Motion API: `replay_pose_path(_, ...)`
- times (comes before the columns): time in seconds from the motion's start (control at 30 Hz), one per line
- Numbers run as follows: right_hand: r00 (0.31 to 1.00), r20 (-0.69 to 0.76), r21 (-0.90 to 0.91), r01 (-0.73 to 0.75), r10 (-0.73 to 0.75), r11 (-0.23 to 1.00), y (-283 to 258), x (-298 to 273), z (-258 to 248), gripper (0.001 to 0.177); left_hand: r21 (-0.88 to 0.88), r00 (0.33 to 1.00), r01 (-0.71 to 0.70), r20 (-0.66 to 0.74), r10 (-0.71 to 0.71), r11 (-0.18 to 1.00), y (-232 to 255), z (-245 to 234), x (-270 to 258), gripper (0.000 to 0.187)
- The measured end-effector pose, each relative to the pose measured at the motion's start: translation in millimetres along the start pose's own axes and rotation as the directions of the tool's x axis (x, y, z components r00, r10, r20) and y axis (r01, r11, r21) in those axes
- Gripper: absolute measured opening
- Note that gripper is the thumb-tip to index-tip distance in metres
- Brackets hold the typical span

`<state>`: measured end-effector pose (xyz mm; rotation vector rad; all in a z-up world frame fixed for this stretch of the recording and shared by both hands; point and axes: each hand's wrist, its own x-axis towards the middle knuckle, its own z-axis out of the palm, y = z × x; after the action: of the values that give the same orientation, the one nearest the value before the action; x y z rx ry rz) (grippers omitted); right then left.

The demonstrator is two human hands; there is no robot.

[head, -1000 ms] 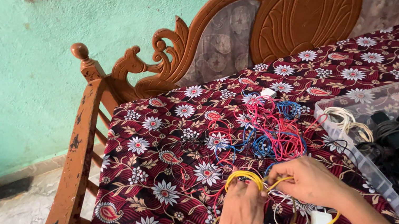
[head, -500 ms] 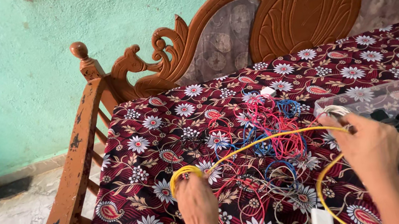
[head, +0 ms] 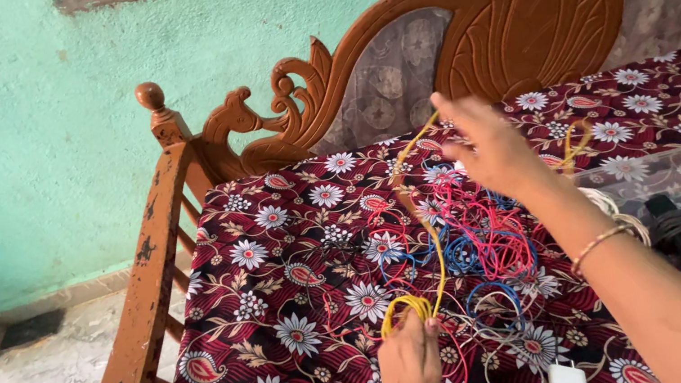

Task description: The person untangles and coils a yellow cable, then a blue cable, on a floral-patterned bed. The coiled cables are placed into a clear plastic storage box.

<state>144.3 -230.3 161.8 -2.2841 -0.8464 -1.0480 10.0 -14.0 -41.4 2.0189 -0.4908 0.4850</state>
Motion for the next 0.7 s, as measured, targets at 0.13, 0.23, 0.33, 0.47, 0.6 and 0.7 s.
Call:
replay_pose_path(0.13, 0.886, 0.363, -0.020, -0.303, 0.289, 0.953, 6, -51, 44, 0.040, -0.369, 0.996, 0.076, 0.068, -0.054, 0.926, -8, 7, -4, 0.033)
replay_pose_path(0.23, 0.878, 0.457, 0.308, -0.306, 0.142, 0.901, -21, -115, 53, 0.044, -0.683, 0.931, 0.362, 0.231, -0.282, 0.635, -15, 18, -7, 0.036)
replay_pose_path(0.33, 0.824, 0.501, 0.544, -0.537, 0.263, 0.645, -42, -147, 49, 0.036, -0.891, 0.913, 0.379, 0.315, -0.261, 0.249, -17, 21, -9, 0.033)
replay_pose_path(0.47, 0.979, 0.183, 0.315, -0.143, 0.087, 0.938, -61, -149, 37, 0.024, -0.941, 0.932, 0.332, 0.338, -0.133, -0.069, -2, 3, -21, 0.032)
replay_pose_path(0.6, 0.997, -0.045, -0.016, -0.056, 0.056, 0.998, -78, -147, 38, 0.023, -0.825, 0.883, 0.453, 0.468, 0.041, -0.339, 23, -8, -27, 0.032)
replay_pose_path(0.7, 0.927, 0.195, 0.389, -0.373, 0.321, 0.842, -74, -163, 56, 0.034, -0.843, 0.905, 0.314, 0.405, -0.132, -0.436, 38, -13, -23, 0.034)
